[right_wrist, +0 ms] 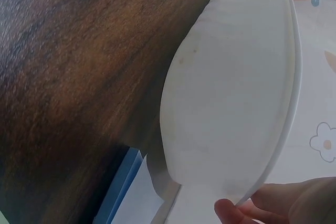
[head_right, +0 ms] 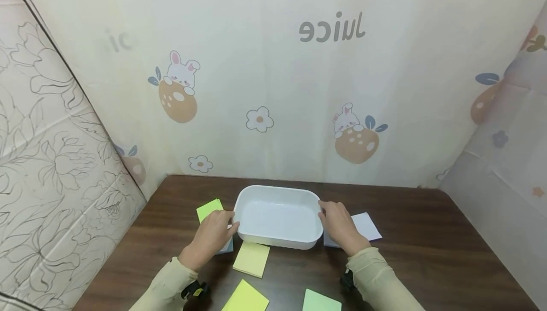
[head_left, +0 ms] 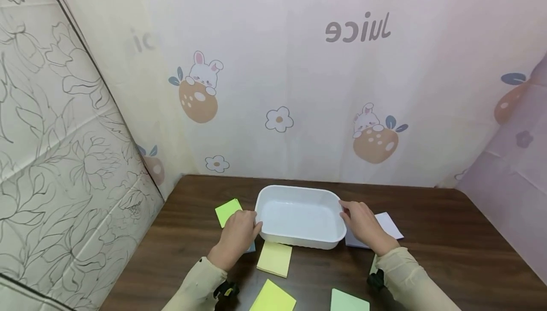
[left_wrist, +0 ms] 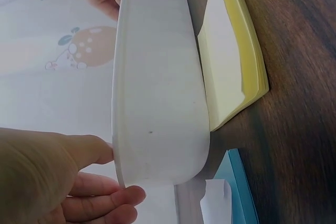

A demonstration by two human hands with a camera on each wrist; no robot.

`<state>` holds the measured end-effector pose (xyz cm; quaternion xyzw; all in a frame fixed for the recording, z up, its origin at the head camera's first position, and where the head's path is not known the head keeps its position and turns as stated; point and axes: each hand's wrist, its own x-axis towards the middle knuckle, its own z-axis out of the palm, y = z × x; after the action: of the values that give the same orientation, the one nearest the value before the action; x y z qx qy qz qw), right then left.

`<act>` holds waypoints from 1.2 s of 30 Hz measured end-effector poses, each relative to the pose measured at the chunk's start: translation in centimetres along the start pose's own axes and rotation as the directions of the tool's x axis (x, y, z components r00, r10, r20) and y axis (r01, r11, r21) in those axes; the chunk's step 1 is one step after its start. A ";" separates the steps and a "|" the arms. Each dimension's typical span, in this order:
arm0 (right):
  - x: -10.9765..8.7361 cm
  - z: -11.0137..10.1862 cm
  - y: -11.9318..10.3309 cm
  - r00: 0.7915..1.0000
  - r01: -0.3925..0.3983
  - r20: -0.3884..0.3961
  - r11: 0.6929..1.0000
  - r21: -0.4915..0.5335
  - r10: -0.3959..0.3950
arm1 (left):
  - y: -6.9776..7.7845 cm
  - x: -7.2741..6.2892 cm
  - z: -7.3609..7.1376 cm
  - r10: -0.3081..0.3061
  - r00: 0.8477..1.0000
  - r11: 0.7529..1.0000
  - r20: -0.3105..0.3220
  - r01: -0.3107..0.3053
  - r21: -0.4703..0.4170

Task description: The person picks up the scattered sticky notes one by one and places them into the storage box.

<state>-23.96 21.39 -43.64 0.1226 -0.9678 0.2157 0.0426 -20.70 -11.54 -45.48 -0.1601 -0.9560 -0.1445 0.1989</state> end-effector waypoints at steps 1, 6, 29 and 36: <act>0.0 0.0 0.0 1.000 -0.001 0.003 1.000 -0.002 0.001 | 0.0 0.0 -0.1 0.001 1.000 1.000 0.000 -0.001 0.001; 0.1 -0.1 0.2 1.000 -0.001 0.015 1.000 0.000 0.001 | 0.1 0.2 -0.2 -0.009 1.000 1.000 0.018 0.009 -0.009; 0.9 -0.2 0.2 1.000 -0.008 0.027 1.000 -0.019 0.008 | -0.5 1.1 -0.4 -0.003 0.998 0.999 0.069 0.006 -0.048; 1.0 -0.1 0.5 1.000 0.027 0.008 0.999 -0.017 -0.027 | -0.8 0.9 -0.4 -0.017 0.998 0.997 0.064 0.022 -0.079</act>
<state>-25.04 21.67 -43.64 0.1361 -0.9680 0.2063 0.0427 -21.66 -12.16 -44.88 -0.1629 -0.9569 -0.1791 0.1605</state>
